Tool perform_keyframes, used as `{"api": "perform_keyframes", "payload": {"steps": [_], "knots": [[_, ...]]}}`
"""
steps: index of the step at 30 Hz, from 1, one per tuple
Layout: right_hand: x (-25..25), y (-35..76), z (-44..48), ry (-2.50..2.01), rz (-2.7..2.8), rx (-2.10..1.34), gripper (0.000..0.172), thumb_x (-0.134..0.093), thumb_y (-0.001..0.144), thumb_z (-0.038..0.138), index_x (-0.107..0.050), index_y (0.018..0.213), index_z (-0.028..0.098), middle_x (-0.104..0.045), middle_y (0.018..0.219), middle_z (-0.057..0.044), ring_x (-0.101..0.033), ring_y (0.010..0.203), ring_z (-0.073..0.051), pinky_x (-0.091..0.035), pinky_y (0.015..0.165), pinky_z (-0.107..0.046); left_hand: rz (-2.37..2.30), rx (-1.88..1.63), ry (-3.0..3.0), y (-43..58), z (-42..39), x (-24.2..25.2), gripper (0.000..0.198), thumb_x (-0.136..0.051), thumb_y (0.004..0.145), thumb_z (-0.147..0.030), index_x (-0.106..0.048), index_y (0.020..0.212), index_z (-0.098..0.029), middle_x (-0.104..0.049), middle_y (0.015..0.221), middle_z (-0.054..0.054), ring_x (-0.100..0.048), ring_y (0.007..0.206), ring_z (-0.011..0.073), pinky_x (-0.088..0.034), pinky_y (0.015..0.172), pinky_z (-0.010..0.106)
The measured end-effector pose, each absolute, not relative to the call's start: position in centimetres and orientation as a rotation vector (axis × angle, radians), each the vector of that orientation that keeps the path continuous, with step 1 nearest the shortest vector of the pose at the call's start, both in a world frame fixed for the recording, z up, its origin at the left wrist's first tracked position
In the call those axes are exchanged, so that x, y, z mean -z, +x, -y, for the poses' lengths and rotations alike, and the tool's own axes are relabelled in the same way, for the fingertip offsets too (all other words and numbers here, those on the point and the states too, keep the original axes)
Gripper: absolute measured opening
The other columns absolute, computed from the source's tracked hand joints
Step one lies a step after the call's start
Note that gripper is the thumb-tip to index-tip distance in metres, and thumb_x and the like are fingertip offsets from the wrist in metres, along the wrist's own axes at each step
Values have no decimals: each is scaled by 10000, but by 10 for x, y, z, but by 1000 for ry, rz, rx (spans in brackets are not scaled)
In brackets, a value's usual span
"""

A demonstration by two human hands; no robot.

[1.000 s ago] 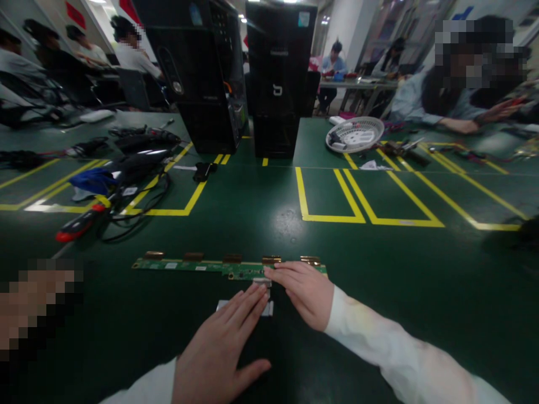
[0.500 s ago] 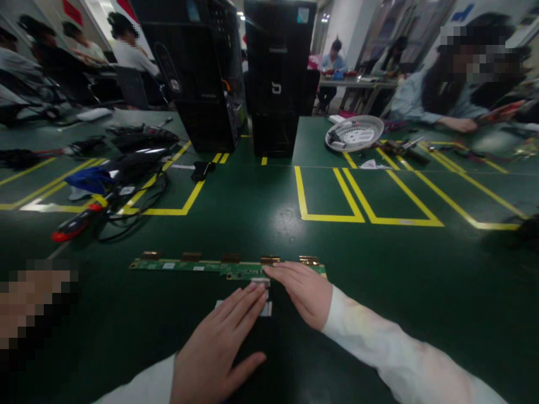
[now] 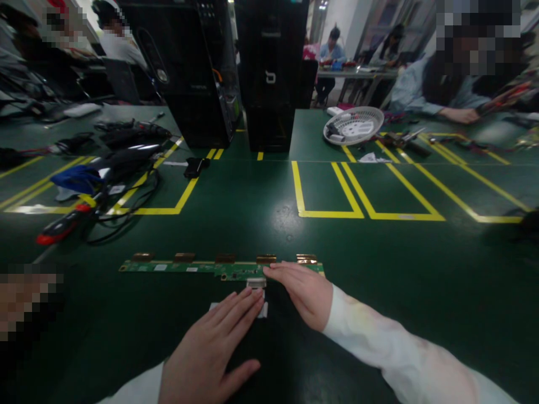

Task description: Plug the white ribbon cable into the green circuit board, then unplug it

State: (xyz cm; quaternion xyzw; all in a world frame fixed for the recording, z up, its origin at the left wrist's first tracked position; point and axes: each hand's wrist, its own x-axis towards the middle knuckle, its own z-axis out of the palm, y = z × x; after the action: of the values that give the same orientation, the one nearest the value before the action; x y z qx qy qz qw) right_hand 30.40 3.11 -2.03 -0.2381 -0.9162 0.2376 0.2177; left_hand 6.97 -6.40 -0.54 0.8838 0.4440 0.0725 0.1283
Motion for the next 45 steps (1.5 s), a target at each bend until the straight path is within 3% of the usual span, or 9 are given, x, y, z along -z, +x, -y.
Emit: {"api": "perform_keyframes", "payload": {"steps": [12, 23, 30, 37, 45], "knots": [[19, 300, -29, -632, 2568, -560, 512, -324, 884, 101, -401, 1385, 172, -533, 1334, -107, -440, 1278, -174, -410, 1051, -404, -1333, -242, 2551, 74, 66, 7, 753, -474, 867, -561, -263, 1457, -142, -310, 1509, 83, -358, 1349, 269, -367, 1076, 435], [26, 298, -31, -588, 2594, -478, 488, -332, 888, 94, -408, 1364, 164, -522, 1328, -118, -435, 1268, -187, -424, 1029, -430, -1324, -577, 2605, 65, 64, -6, 545, -456, 923, -379, -337, 1405, -153, -404, 1462, 94, -311, 1370, 233, -339, 1098, 432], [27, 297, -36, -546, 2612, -415, 434, -367, 886, 116, -464, 1308, 146, -553, 1281, -123, -458, 1233, -189, -432, 1013, -423, -1686, -664, 2529, 41, 54, -21, 335, -408, 939, -271, -523, 1239, -179, -536, 1317, 93, -452, 1260, 248, -385, 1046, 480], [27, 297, -35, -561, 2602, -386, 371, -348, 908, 129, -556, 1214, 157, -558, 1271, -123, -480, 1214, -181, -434, 1007, -404, -1936, -503, 2398, 12, 92, -15, 401, -390, 933, -379, -568, 1238, -187, -531, 1336, 107, -516, 1206, 278, -429, 1006, 487], [28, 279, -25, -521, 2519, -302, 328, -360, 934, 191, -590, 1167, 165, -562, 1224, -134, -489, 1175, -209, -446, 970, -419, -2145, -450, 2436, -9, 110, -13, 453, -376, 928, -377, -550, 1268, -133, -529, 1339, 153, -529, 1193, 300, -446, 982, 473]]}}
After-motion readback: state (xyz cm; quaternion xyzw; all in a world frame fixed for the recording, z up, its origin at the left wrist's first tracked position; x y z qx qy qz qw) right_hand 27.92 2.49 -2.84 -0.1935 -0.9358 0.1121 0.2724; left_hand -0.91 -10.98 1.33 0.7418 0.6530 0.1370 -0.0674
